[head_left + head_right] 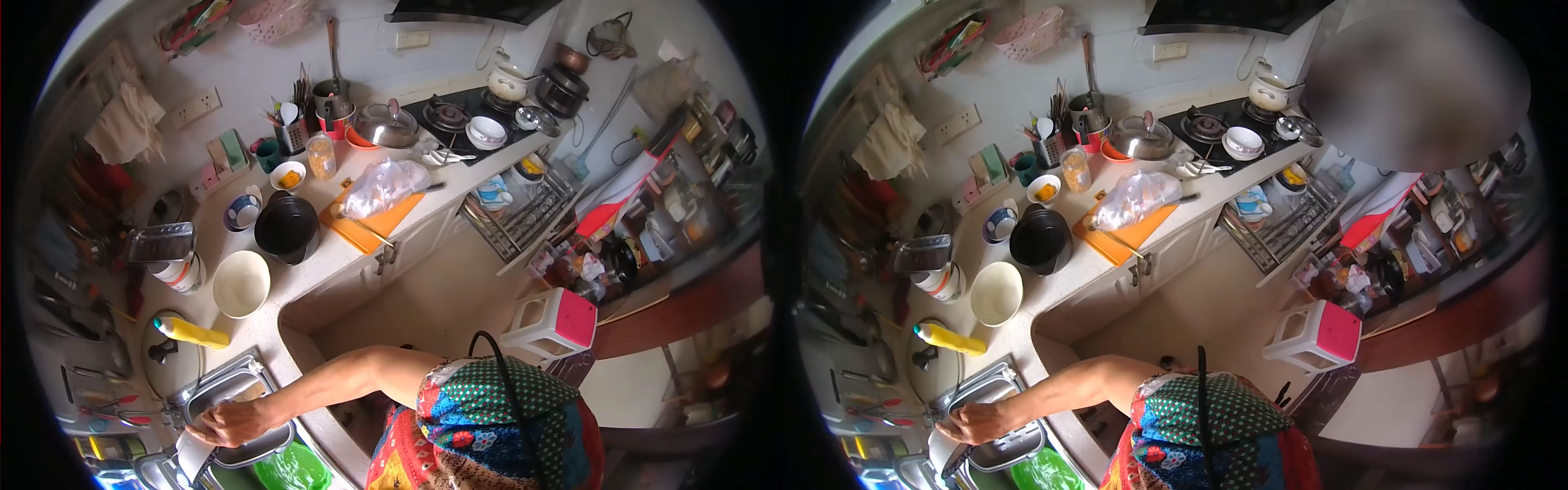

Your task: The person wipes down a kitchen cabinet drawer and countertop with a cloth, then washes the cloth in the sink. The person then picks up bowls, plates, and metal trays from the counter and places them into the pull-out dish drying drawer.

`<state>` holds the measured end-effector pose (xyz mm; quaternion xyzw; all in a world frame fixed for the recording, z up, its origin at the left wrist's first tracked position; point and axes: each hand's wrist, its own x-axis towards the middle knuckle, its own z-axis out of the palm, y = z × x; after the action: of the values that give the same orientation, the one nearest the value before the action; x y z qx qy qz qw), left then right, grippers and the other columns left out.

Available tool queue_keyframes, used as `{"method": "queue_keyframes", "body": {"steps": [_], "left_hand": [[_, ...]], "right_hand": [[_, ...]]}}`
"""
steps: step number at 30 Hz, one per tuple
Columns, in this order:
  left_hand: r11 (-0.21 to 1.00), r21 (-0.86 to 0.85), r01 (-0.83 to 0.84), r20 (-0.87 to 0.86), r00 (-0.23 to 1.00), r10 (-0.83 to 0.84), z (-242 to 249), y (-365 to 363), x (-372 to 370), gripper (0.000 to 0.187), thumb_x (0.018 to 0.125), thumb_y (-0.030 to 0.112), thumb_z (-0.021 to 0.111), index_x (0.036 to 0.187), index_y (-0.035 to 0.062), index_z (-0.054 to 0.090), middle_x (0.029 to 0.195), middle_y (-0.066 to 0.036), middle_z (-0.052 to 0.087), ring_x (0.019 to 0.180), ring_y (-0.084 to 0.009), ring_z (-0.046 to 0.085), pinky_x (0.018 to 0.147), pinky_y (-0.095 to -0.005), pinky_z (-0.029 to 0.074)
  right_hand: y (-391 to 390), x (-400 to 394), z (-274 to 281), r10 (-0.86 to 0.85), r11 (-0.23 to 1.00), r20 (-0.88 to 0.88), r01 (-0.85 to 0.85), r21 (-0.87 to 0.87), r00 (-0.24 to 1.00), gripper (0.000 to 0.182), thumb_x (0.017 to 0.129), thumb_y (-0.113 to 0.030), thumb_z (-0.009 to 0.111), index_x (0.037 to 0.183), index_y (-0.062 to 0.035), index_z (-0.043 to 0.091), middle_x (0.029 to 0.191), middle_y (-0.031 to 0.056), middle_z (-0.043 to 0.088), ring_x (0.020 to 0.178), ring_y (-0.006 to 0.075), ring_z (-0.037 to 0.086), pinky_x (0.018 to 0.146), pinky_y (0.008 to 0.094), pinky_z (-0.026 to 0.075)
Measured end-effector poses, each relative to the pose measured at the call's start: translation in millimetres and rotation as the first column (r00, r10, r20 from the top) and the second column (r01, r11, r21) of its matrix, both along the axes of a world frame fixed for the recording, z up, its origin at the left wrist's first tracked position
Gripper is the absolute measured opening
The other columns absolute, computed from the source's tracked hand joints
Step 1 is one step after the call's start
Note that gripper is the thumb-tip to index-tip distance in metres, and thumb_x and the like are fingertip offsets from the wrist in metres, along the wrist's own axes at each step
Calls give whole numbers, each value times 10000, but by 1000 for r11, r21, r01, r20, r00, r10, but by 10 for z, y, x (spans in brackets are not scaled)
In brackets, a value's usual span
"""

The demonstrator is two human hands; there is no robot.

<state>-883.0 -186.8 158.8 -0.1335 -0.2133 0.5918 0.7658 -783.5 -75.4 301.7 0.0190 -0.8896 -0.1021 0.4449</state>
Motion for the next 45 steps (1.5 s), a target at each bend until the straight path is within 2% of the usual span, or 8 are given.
{"method": "queue_keyframes", "body": {"steps": [13, 24, 25, 27, 30, 41, 42, 45], "left_hand": [[962, -191, -194, -476, 876, 82, -220, -224, 186, 449, 741, 171, 588, 1152, 44, 458, 1093, -130, 490, 934, -275, 529, 631, -376, 503], [916, -129, -381, -902, 428, 51, 245, 16, 836, 487, 722, 178, 602, 1163, 42, 446, 1113, -150, 477, 947, -290, 526, 644, -388, 509], [912, -116, -394, -930, 366, 40, 312, 26, 890, 490, 721, 178, 603, 1164, 42, 444, 1115, -152, 476, 948, -291, 526, 645, -389, 510], [904, -94, -416, -969, 247, 13, 394, 18, 1017, 497, 717, 180, 605, 1166, 41, 442, 1119, -156, 474, 950, -294, 525, 647, -391, 511], [888, -63, -455, -996, 85, -27, 436, -69, 1309, 507, 712, 181, 609, 1169, 40, 439, 1124, -161, 471, 954, -298, 525, 651, -394, 513], [870, 118, -480, -850, -502, -162, -59, -102, 2525, 568, 719, 245, 627, 1208, 66, 401, 1155, -155, 464, 977, -310, 524, 673, -403, 514], [865, -64, -498, -958, -213, -194, 709, 162, 3325, 573, 751, 318, 609, 1229, 89, 390, 1163, -128, 475, 984, -294, 530, 688, -404, 509], [937, -200, -287, -951, -172, -256, 713, 598, 3868, 555, 798, 350, 569, 1244, 82, 376, 1145, -117, 503, 988, -267, 543, 705, -397, 524]], "right_hand": [[-236, 44, -161, 25, 1000, 70, -23, -21, 997, 463, 757, -150, 486, 1082, 176, 439, 653, 160, 528, 570, 209, 556, 374, 261, 412], [-213, 405, 36, -92, 992, -85, 84, -96, 992, 357, 806, -207, 468, 964, 103, 544, 618, 96, 525, 544, 169, 516, 495, 304, 463], [-194, 436, 90, 14, 638, -8, -15, -770, 1000, 335, 849, -265, 419, 825, 42, 550, 569, 82, 503, 509, 166, 493, 541, 333, 460], [-122, 854, 341, 41, -601, -286, -205, -772, 957, 561, 915, -428, 258, 511, -67, 400, 462, 64, 432, 411, 175, 419, 666, 402, 426], [74, 1250, 42, -55, -433, -317, -309, -847, 947, 79, 791, -65, 403, 808, 8, 378, 513, 76, 440, 394, 151, 485, 281, 289, 362], [376, 4045, -34, -222, -161, -200, -238, -958, 954, 116, 781, -64, 437, 775, 52, 450, 514, 102, 457, 398, 179, 495, 300, 331, 374], [390, 4275, -56, -282, -130, -139, -182, -975, 949, 122, 782, -67, 441, 764, 53, 453, 521, 105, 462, 420, 189, 502, 315, 347, 366], [435, 4790, -382, -460, -47, 7, -17, -999, 888, 114, 776, -76, 474, 769, 38, 480, 547, 111, 473, 473, 220, 497, 401, 384, 376]]}}
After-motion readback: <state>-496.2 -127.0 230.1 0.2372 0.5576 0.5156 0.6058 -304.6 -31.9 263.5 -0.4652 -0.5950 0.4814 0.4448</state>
